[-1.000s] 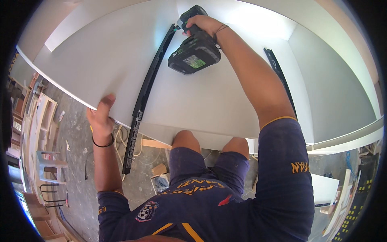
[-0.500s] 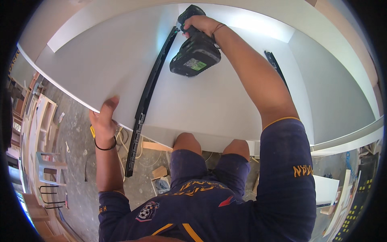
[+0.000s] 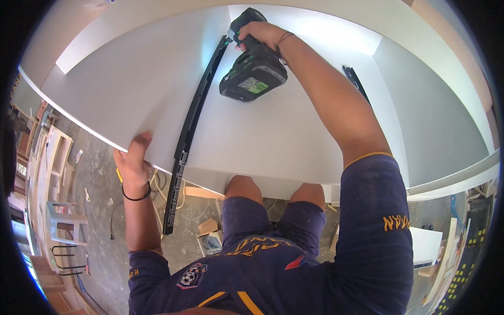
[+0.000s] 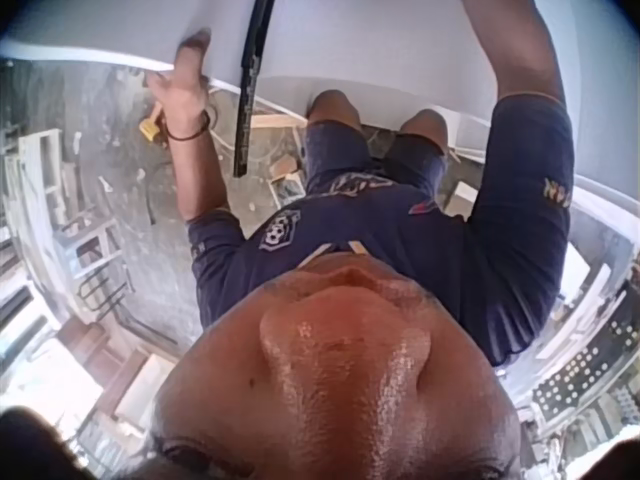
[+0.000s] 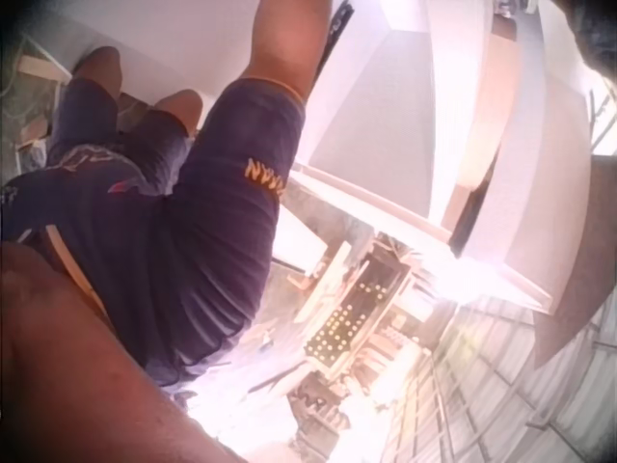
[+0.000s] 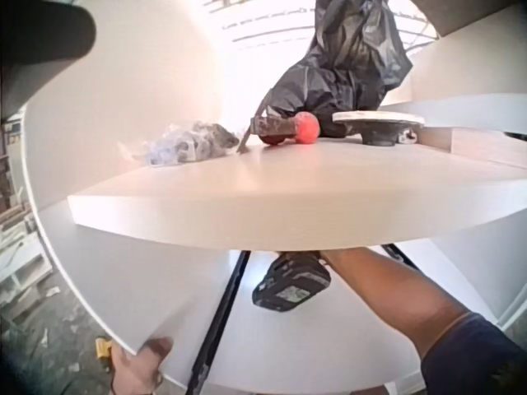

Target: The person installs metal drawer slides into a white wooden cabinet using a power drill. They position the slides against the side panels of the cabinet, align them, and secure them with screws using the drill.

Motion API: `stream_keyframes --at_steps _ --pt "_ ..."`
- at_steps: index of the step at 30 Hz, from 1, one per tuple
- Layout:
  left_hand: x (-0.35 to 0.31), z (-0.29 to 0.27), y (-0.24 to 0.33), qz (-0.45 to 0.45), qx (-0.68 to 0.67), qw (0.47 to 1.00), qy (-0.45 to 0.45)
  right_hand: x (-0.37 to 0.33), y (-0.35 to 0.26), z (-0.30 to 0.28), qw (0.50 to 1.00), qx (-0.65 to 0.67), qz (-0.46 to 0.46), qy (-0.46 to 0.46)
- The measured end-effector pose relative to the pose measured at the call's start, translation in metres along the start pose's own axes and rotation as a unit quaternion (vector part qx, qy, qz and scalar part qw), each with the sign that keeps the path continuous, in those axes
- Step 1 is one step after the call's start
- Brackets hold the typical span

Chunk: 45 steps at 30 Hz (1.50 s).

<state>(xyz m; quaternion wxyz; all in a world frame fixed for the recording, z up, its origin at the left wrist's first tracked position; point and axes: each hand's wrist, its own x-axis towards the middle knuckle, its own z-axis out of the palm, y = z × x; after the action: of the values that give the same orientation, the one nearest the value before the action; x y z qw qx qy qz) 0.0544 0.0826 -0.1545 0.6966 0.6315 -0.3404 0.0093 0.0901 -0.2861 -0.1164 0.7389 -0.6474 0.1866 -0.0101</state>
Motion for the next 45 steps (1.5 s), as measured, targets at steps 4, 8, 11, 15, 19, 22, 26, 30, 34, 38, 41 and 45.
stream_keyframes --at_steps 4,8,11,15,19,22,26,30,34,38,41,45 --pt "0.0 0.003 0.003 0.004 0.009 1.0 0.008 -0.001 0.003 -0.001 1.0 -0.004 -0.021 0.009" --pt "0.002 -0.003 -0.005 0.048 0.05 0.997 -0.024 -0.002 0.004 -0.004 1.0 0.006 -0.019 -0.007" --pt "0.001 0.003 0.002 0.037 0.017 0.999 -0.003 -0.002 0.004 -0.005 1.0 0.01 -0.018 -0.002" --pt "0.001 0.0 0.001 0.025 0.032 0.999 0.0 -0.005 0.003 0.002 1.0 0.002 -0.022 0.003" --pt "0.002 0.003 0.001 0.035 0.02 0.999 -0.013 0.0 0.004 -0.006 1.0 0.005 -0.006 -0.004" --pt "0.002 0.004 0.003 0.028 0.017 0.999 -0.002 -0.001 0.005 -0.005 1.0 -0.008 -0.002 0.003" --pt "0.003 0.0 0.001 0.026 -0.012 0.999 -0.021 -0.007 0.004 -0.003 1.0 0.005 -0.004 -0.004" --pt "0.003 0.006 0.004 0.001 -0.033 0.999 -0.007 -0.006 0.004 -0.008 1.0 0.003 -0.007 -0.016" --pt "0.003 0.004 0.002 0.022 -0.007 1.0 -0.005 -0.007 0.005 -0.001 1.0 0.023 -0.01 0.001" --pt "0.002 0.003 0.0 0.011 -0.026 1.0 -0.004 -0.006 0.006 -0.006 1.0 0.018 -0.002 -0.004" --pt "0.002 0.005 0.002 0.004 -0.034 0.999 -0.008 -0.006 0.007 -0.01 0.999 0.031 0.0 -0.008" --pt "0.001 0.001 0.0 0.013 -0.003 1.0 -0.005 -0.009 0.006 -0.001 1.0 0.027 -0.004 -0.001"
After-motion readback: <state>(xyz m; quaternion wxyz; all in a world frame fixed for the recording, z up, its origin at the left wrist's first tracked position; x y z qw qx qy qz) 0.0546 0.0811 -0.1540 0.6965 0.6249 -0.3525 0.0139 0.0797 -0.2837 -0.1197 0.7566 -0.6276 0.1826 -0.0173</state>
